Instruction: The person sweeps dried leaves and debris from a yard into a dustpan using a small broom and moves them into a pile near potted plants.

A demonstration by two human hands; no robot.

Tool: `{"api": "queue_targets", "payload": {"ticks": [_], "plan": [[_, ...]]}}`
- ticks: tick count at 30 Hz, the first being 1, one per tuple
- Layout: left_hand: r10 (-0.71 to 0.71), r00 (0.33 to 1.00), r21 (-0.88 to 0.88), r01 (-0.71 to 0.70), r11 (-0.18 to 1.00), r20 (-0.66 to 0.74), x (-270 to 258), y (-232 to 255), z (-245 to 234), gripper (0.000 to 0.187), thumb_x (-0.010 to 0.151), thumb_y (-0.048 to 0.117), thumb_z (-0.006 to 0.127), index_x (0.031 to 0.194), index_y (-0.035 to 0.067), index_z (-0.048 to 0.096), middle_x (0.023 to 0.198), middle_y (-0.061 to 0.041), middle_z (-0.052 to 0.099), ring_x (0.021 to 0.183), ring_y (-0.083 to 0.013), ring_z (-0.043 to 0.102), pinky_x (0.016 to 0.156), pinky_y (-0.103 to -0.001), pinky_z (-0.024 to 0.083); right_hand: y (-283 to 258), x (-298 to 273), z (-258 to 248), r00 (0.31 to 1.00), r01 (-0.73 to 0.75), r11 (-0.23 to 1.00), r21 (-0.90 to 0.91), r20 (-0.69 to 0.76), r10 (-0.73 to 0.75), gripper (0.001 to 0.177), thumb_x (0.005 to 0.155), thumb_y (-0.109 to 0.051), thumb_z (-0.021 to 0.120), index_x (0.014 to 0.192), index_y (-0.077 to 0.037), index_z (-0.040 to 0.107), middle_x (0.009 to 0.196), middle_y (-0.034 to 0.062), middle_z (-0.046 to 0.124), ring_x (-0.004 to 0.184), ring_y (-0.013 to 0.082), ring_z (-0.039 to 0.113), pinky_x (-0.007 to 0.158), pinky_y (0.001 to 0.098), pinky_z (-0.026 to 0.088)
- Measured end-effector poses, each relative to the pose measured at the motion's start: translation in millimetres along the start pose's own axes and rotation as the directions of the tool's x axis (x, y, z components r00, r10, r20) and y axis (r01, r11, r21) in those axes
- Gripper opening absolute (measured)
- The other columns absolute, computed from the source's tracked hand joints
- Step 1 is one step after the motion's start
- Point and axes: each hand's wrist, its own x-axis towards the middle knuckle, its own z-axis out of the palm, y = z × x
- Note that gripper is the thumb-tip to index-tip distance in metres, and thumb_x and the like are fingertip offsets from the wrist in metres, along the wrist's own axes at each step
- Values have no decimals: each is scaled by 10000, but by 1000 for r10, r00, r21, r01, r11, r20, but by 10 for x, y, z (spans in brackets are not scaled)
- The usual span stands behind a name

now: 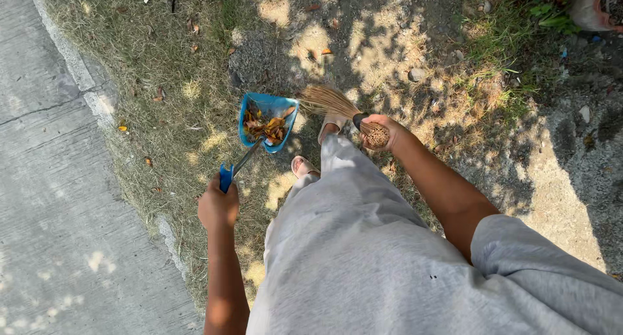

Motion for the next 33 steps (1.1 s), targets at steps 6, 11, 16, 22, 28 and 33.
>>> {"api": "queue_targets", "payload": {"ticks": [6, 11, 16, 22, 28, 33], "plan": [[81, 996, 55, -83, 995, 31, 258, 561, -78, 439, 938, 377, 641, 1346, 217, 680, 916, -161, 755, 871, -375, 730, 800, -489, 568, -606, -105, 34, 996, 67, 997, -46, -50, -69, 305, 924, -208, 677, 1082, 11, 536, 830, 129, 622, 638, 229, 655, 540, 355, 599], [201, 978, 52, -198, 979, -61, 552, 848, -136, 427, 952, 389, 651, 1343, 219, 672, 969, -162, 755, 898, -388, 725, 815, -504, 564, -684, -384, 245, 987, 162, 967, -194, 20, -162, 263, 853, -206, 647, 1054, -84, 529, 788, 131, 635, 606, 229, 658, 506, 374, 600], [149, 987, 112, -155, 982, 62, 727, 1308, -256, 447, 925, 398, 638, 1357, 284, 650, 968, -146, 754, 893, -378, 720, 813, -503, 561, -1049, -25, 277, 997, -52, 998, -42, 57, 55, 346, 914, -195, 690, 1116, 44, 542, 821, 178, 655, 615, 260, 687, 529, 376, 620], [218, 974, 169, -225, 960, 55, 893, 1691, -220, 438, 933, 404, 648, 1350, 269, 657, 936, -115, 759, 862, -352, 734, 785, -482, 574, -1557, 100, 262, 993, 7, 982, -191, -111, -29, 341, 890, -187, 722, 1112, 24, 572, 828, 142, 671, 622, 250, 664, 536, 391, 604], [247, 968, 162, -249, 955, 30, 1105, 1935, -133, 414, 956, 393, 641, 1339, 237, 662, 897, -116, 753, 831, -338, 737, 751, -481, 572, -1930, -610, -194, 997, -39, 968, -249, 53, 54, 401, 935, -294, 642, 1113, 58, 569, 828, 149, 697, 646, 225, 694, 562, 367, 607], [278, 956, 164, -289, 943, 91, 1452, 2246, -219, 345, 985, 397, 644, 1272, 214, 697, 900, -123, 755, 848, -351, 728, 763, -485, 565, -2090, -1048, -339, 995, 88, 902, -423, 2, -96, 387, 936, -348, 657, 1109, -7, 598, 833, 157, 686, 633, 243, 679, 559, 377, 587]]}}
